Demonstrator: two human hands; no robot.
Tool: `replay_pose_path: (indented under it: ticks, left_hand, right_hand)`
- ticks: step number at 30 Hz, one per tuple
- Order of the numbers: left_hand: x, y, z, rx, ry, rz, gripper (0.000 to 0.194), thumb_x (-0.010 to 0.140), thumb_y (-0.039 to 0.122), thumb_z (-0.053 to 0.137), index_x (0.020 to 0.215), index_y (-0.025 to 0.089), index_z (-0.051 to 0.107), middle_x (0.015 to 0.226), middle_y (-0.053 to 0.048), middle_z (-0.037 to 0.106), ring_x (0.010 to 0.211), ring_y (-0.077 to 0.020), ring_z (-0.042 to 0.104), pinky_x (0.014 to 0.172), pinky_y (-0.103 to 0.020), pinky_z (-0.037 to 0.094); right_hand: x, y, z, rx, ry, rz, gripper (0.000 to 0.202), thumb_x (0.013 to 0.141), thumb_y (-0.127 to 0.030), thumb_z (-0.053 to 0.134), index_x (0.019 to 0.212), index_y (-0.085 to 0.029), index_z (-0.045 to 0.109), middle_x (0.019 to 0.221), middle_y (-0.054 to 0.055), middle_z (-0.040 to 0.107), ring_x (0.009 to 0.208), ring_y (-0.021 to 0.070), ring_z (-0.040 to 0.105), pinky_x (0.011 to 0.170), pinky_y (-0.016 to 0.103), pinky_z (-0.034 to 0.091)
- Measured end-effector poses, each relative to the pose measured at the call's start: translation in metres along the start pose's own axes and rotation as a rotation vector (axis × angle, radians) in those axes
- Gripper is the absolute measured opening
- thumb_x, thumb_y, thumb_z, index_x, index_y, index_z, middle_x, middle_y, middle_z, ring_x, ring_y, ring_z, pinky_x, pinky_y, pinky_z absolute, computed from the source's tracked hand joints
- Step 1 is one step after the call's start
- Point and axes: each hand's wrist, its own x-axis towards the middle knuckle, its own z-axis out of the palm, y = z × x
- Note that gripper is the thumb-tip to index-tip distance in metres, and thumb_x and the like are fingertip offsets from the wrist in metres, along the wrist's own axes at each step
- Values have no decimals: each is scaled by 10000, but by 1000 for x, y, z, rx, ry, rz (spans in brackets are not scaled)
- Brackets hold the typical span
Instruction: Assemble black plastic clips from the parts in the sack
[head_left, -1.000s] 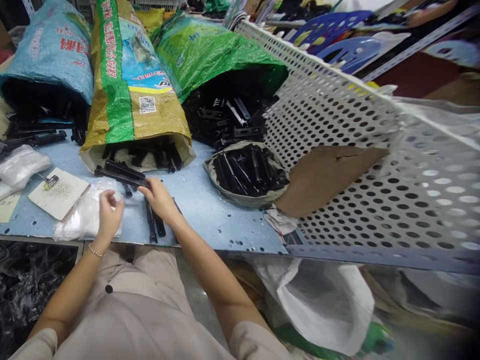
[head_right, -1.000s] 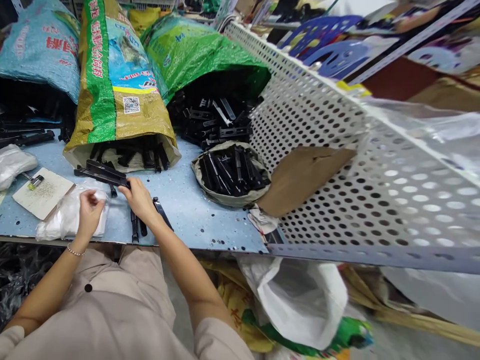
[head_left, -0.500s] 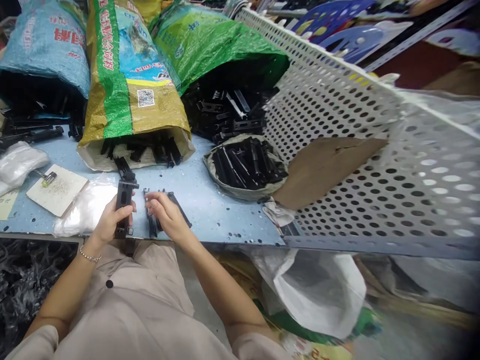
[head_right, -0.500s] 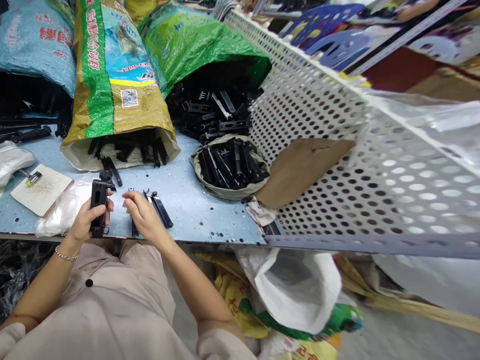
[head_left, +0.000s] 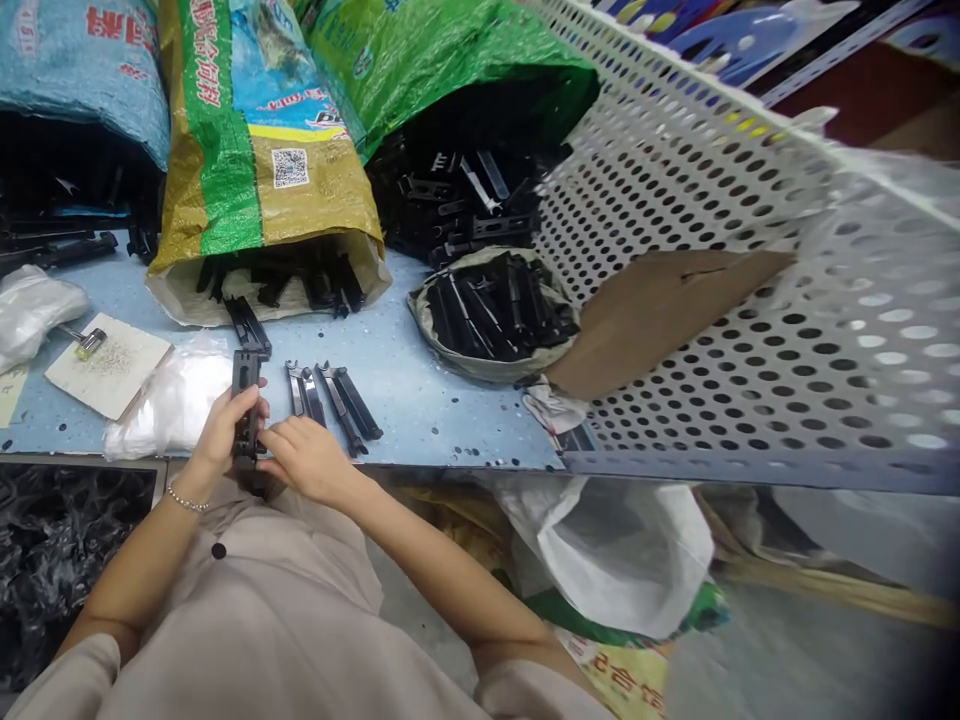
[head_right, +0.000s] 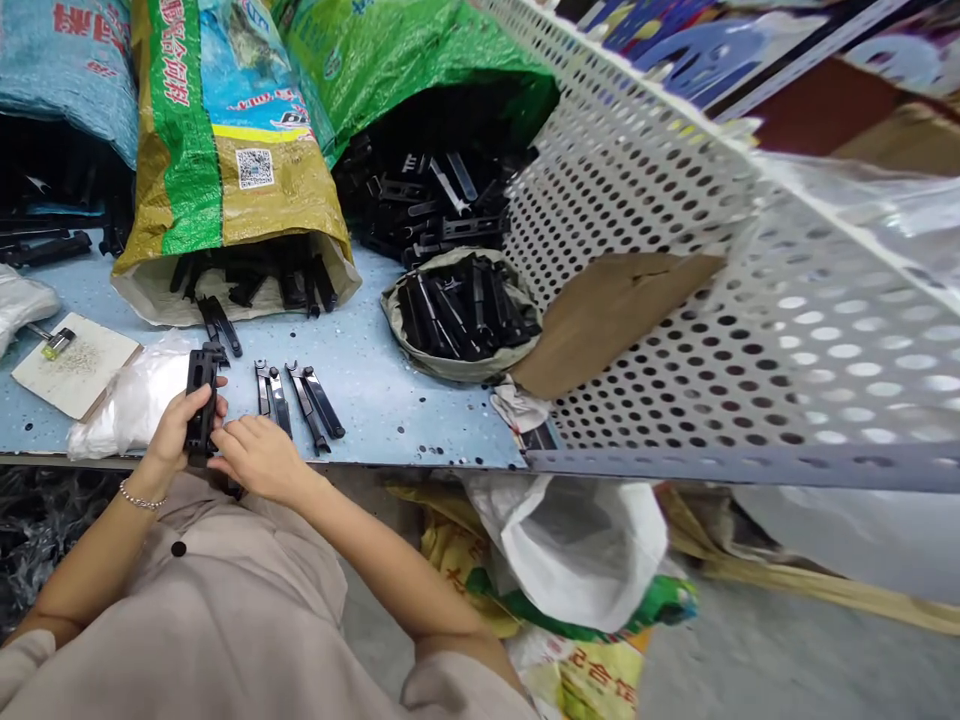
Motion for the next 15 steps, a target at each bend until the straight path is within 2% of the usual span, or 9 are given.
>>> replay_pose_path:
  ticks: [2, 4, 5, 8, 9, 10, 11, 12, 15]
  left_hand:
    - [0, -1, 3, -24, -41, -79, 568, 803, 511, 687, 1177, 104, 559, 785, -28, 571, 595, -96, 502, 532, -211, 415]
    - [-2, -2, 8, -43, -30, -95, 549, 812, 521, 672, 1166, 115, 566, 787, -24, 558, 590, -95, 490, 534, -216, 406]
    - [-5, -2, 10, -14, 2, -36, 523, 824, 515, 664, 1161, 125, 571, 798, -23, 554, 605, -95, 489, 550, -217, 409]
    - [-14, 3, 15, 220, 118, 318, 421, 837, 438, 693, 1139, 159, 602, 888, -34, 574, 744, -111, 523, 677, -216, 439]
    - [-16, 5, 14, 275, 128, 396, 404, 828, 414, 710, 1132, 166, 609, 912, -36, 580, 778, -116, 529, 704, -214, 441]
    - [-17, 8, 13, 276, 117, 412, 404, 819, 403, 724, 1130, 171, 611, 917, -34, 582, 779, -117, 530, 701, -214, 442]
    - [-17, 10, 12, 218, 93, 362, 418, 810, 408, 730, 1133, 174, 605, 897, -28, 580, 744, -113, 528, 664, -214, 441]
    - [-16, 13, 10, 115, 67, 262, 435, 803, 420, 731, 1135, 173, 598, 860, -19, 575, 684, -105, 518, 607, -212, 430]
    - [-8, 15, 7, -239, 13, -141, 415, 804, 434, 708, 1081, 144, 601, 767, -11, 566, 550, -93, 500, 491, -210, 405]
  right_hand:
    - [-6, -4, 6, -44, 31, -35, 356, 1047, -389, 384, 961, -119, 599, 799, 76, 585, 716, 186, 451, 634, 333, 301]
    - [-7, -5, 7, 54, 12, 42, 399, 1050, -421, 357, 929, -125, 594, 784, 80, 573, 711, 178, 457, 634, 325, 313]
    - [-6, -6, 7, 176, -16, 135, 442, 1053, -454, 319, 917, -127, 583, 781, 79, 566, 709, 172, 466, 634, 315, 331]
    - [-2, -10, 0, 726, -206, 503, 540, 1055, -523, 172, 878, -143, 512, 663, 18, 476, 585, 131, 427, 560, 269, 355]
    - [0, -11, -3, 887, -305, 580, 550, 1053, -533, 145, 870, -148, 493, 621, -8, 434, 537, 120, 397, 528, 257, 349]
    - [2, -12, -6, 979, -395, 611, 554, 1052, -539, 138, 864, -152, 487, 597, -22, 413, 513, 113, 386, 514, 249, 348]
    - [4, -11, -10, 977, -441, 597, 553, 1052, -542, 151, 866, -151, 494, 600, -19, 429, 520, 113, 404, 525, 247, 360]
    - [6, -9, -13, 879, -429, 548, 547, 1050, -547, 183, 887, -145, 516, 641, 0, 483, 567, 120, 451, 561, 252, 381]
    - [12, -1, -23, 257, -203, 203, 441, 1046, -497, 330, 1042, -129, 572, 909, 90, 617, 775, 164, 530, 670, 293, 392]
